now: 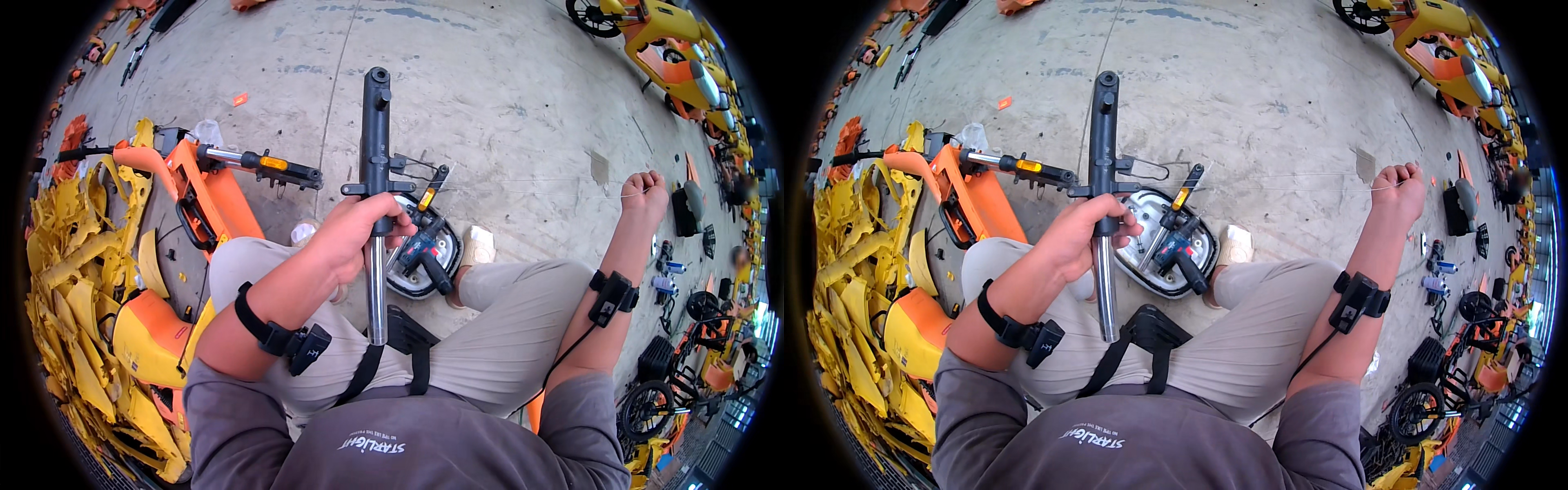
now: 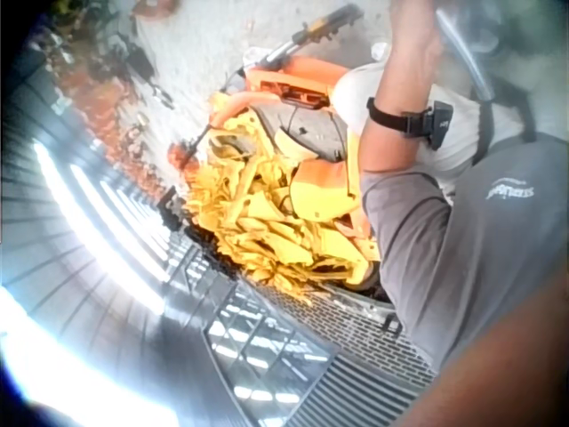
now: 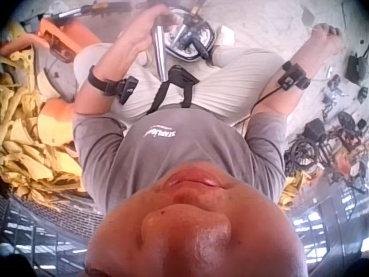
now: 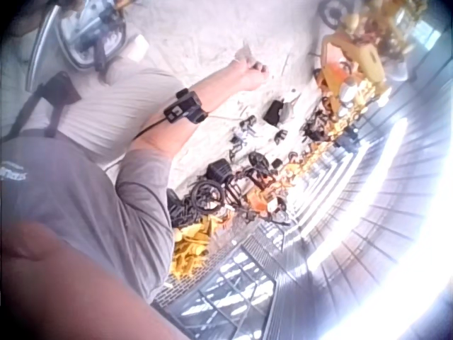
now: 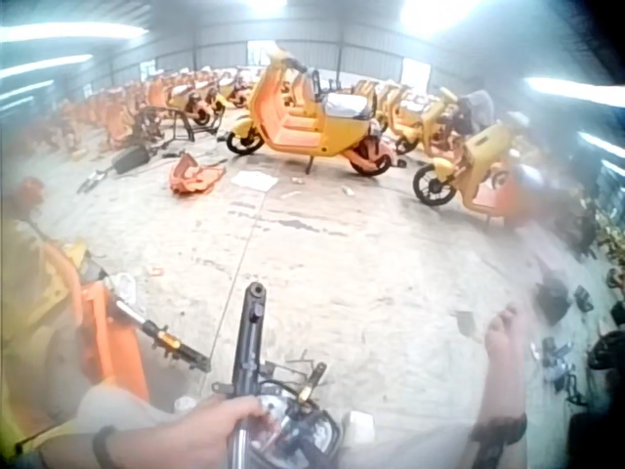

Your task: The person handles a small component and a wire, then inserts the wire through a hole in a front fork tube and adjusts the mounting bracket.

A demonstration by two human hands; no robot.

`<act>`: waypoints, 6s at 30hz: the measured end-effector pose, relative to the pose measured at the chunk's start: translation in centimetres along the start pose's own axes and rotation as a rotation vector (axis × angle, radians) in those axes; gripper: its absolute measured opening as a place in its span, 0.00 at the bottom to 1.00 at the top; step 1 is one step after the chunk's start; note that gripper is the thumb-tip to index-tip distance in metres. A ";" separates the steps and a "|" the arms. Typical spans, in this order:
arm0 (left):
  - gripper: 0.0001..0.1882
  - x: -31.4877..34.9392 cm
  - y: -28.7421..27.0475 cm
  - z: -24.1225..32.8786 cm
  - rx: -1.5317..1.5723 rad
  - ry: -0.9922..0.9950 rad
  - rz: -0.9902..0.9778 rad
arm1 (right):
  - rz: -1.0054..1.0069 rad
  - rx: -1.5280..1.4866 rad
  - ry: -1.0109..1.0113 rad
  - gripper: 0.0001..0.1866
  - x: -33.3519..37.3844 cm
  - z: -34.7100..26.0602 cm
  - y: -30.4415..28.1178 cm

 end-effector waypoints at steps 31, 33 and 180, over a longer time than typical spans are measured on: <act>0.24 4.2 -1.4 4.3 0.282 0.461 -0.376 | 0.217 0.306 0.035 0.05 -3.7 4.6 -2.3; 0.24 4.3 -1.3 4.3 0.285 0.463 -0.355 | 0.223 0.275 0.006 0.05 -3.6 4.8 -2.1; 0.13 -3.9 -3.8 1.5 0.158 0.245 0.180 | -0.576 -0.237 0.265 0.08 5.1 3.7 5.2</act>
Point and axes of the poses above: each hand's wrist, its own x-axis away from the middle knuckle, its own y-axis out of the palm, z = x × y, the point moved 2 cm from there along -x, towards the middle knuckle, and after that the axes turned 7 degrees about -z, right-handed, at the moved point
